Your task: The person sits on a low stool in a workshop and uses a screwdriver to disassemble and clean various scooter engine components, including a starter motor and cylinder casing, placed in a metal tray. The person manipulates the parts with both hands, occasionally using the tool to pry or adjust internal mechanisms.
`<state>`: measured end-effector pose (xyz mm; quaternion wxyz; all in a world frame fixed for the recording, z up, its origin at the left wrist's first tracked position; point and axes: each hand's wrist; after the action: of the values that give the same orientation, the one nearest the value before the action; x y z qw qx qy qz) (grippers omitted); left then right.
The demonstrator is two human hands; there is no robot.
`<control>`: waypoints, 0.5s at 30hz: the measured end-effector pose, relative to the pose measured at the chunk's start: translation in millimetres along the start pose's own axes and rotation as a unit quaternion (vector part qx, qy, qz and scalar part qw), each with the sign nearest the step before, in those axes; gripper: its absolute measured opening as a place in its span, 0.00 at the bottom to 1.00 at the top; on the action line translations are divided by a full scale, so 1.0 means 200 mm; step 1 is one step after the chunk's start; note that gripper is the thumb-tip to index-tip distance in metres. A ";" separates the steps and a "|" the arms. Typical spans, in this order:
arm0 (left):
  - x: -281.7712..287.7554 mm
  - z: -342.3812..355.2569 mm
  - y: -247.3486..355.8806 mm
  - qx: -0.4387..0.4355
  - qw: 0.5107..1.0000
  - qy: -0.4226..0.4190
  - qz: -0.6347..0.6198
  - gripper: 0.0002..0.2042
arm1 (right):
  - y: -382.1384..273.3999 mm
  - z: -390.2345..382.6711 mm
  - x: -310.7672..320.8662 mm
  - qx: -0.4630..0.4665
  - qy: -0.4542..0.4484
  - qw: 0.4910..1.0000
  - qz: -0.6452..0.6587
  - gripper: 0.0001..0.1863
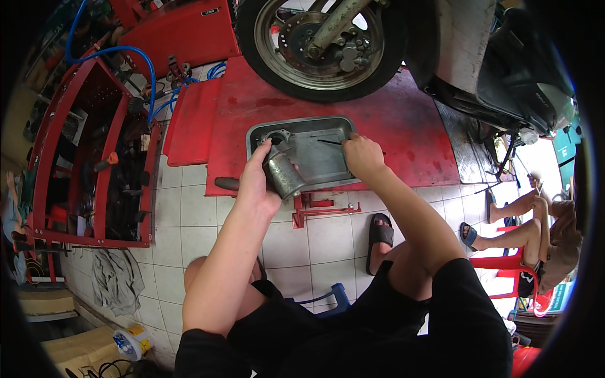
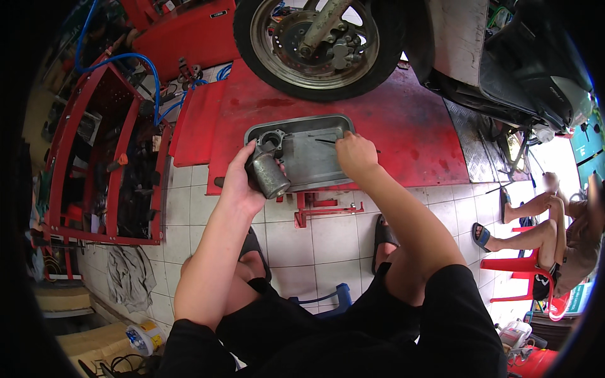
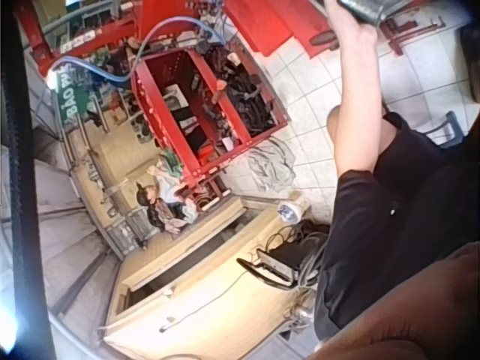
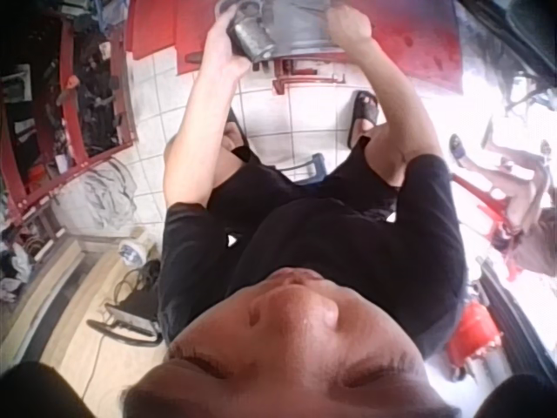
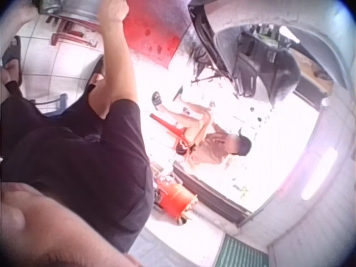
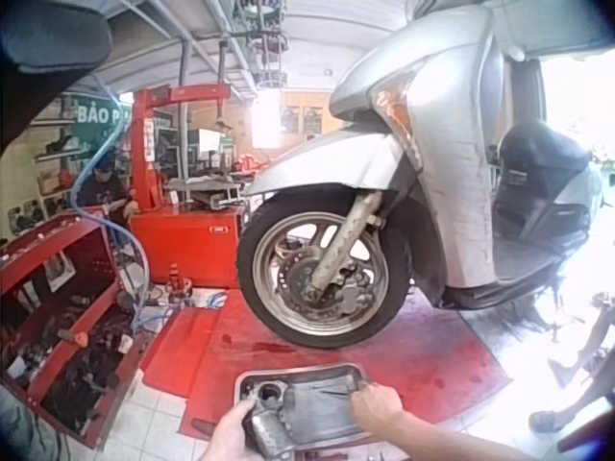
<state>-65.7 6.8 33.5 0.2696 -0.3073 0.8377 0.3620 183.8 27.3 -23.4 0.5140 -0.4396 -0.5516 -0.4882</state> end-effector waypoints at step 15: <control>0.02 -0.01 0.00 0.000 1.000 0.003 0.018 0.14 | -0.09 0.08 -0.03 0.006 0.016 1.000 0.021 0.08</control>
<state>-69.3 3.7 32.9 0.2609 -0.2933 0.8439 0.3657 165.1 40.1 -30.0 0.5355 -0.4395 -0.5373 -0.4810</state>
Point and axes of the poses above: each hand's wrist, its own z-axis towards the middle knuckle, its own x-axis out of the back of the hand, y = z × x
